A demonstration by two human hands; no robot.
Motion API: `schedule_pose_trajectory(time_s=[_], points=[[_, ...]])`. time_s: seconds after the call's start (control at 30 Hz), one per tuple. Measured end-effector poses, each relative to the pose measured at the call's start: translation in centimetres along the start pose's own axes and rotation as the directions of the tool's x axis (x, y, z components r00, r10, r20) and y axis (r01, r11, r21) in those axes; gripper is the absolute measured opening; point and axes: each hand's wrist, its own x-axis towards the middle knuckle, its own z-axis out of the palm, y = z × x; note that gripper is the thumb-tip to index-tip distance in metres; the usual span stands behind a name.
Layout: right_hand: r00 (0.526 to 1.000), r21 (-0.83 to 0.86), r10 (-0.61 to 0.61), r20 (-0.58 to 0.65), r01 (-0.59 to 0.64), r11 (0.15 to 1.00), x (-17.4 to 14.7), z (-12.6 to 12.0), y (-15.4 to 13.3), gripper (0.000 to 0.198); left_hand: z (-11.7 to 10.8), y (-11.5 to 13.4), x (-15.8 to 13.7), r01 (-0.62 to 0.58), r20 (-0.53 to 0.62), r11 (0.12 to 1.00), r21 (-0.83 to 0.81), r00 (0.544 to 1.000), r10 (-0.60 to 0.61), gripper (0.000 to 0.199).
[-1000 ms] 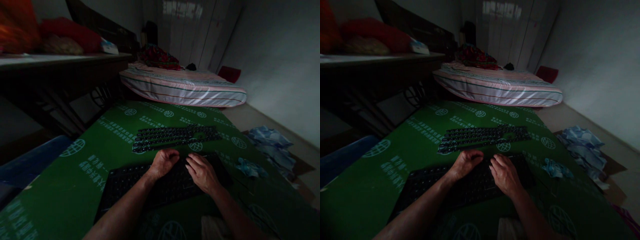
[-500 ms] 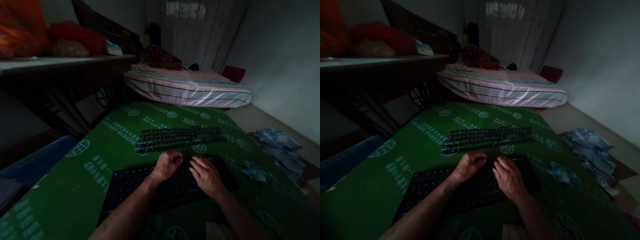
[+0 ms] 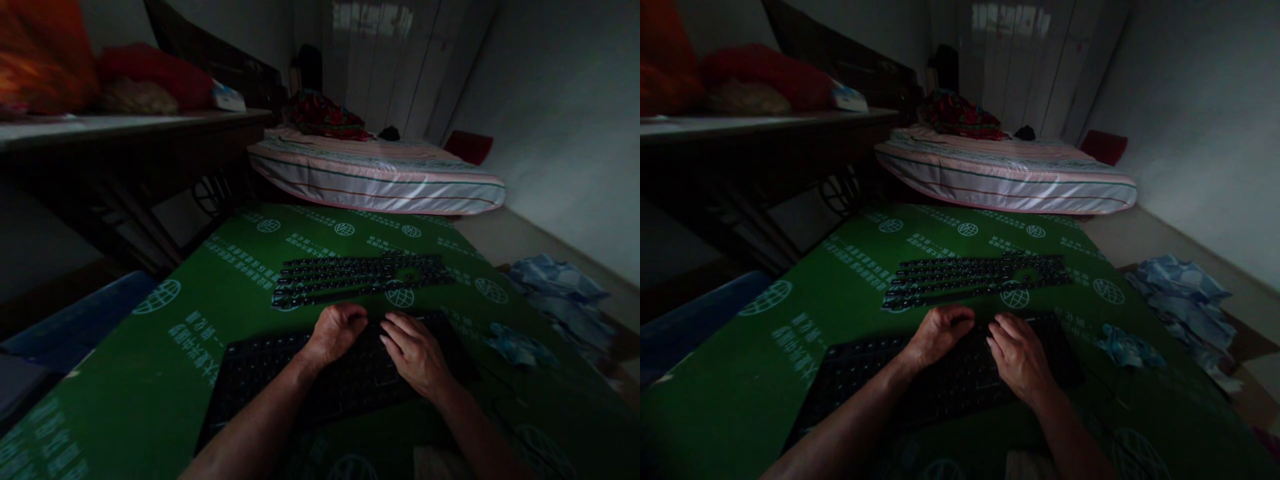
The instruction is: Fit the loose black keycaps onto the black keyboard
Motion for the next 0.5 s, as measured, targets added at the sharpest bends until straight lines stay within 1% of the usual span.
schedule_pose_trajectory(time_s=[0.13, 0.3, 0.5], points=[[1.0, 0.007, -0.007, 0.002, 0.007, 1.0, -0.01, 0.0, 0.09, 0.024, 0.01, 0.11, -0.04, 0.008, -0.01, 1.0, -0.005, 1.0, -0.008, 0.017], [1.0, -0.005, -0.011, 0.026, 0.011, 1.0, -0.02, -0.01, 0.19, 0.024, -0.08, 0.25, -0.03, 0.001, 0.012, 1.0, 0.008, 1.0, -0.001, 0.016], [1.0, 0.006, -0.005, 0.021, 0.005, 1.0, -0.04, 0.11, 0.28, 0.024, -0.06, 0.22, -0.02, 0.006, 0.005, 1.0, 0.011, 1.0, -0.006, 0.017]])
